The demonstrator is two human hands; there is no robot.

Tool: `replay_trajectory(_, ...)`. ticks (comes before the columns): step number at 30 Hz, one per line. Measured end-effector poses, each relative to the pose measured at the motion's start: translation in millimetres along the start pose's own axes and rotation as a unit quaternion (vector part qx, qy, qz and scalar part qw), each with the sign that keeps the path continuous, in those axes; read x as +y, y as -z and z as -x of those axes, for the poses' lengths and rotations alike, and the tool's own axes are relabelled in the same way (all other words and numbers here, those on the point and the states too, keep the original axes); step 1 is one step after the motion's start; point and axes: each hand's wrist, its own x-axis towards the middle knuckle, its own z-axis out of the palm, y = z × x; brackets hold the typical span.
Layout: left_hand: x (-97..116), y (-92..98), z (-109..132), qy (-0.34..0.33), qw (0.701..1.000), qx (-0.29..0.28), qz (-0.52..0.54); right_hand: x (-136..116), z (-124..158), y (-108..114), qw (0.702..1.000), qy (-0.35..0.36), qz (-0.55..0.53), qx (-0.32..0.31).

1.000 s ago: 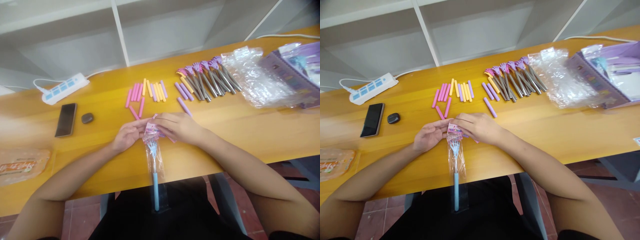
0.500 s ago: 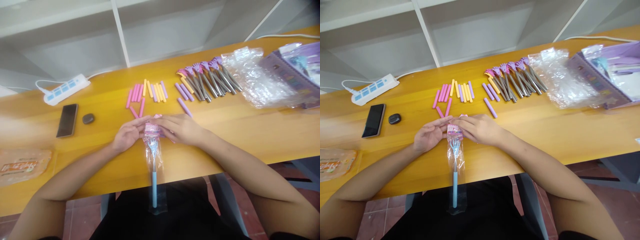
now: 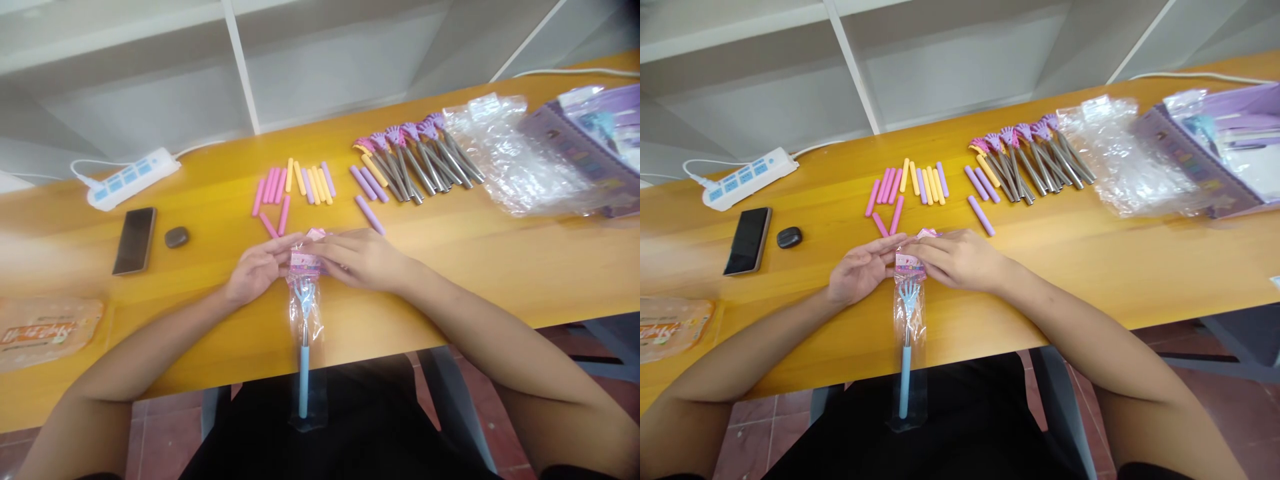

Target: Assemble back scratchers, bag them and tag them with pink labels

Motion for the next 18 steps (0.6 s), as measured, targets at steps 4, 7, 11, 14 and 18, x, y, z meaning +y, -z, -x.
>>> replay_trajectory(4,0.2,-0.9,-0.3,-0.005,1.000,-0.012,0.001,-0.4,-0.5,-0.1,1.000,0.002,0.011,-0.005)
replay_trajectory(7,0.0,-0.3,-0.7,-0.006,1.000,-0.016,0.001,-0.8,-1.1,0.1,1.000,0.008,0.018,-0.006)
replay_trajectory(11,-0.3,0.8,-0.6,0.000,1.000,-0.003,-0.001,-1.3,-2.5,0.7,1.000,-0.016,0.025,0.010)
replay_trajectory(14,-0.4,0.7,-0.2,0.004,1.000,0.003,-0.006,-0.1,-3.4,0.5,0.995,-0.093,0.025,0.022)
replay_trajectory(18,0.1,-0.7,0.3,0.010,1.000,0.003,-0.006,4.9,-3.1,-2.4,0.981,-0.192,-0.037,0.002)
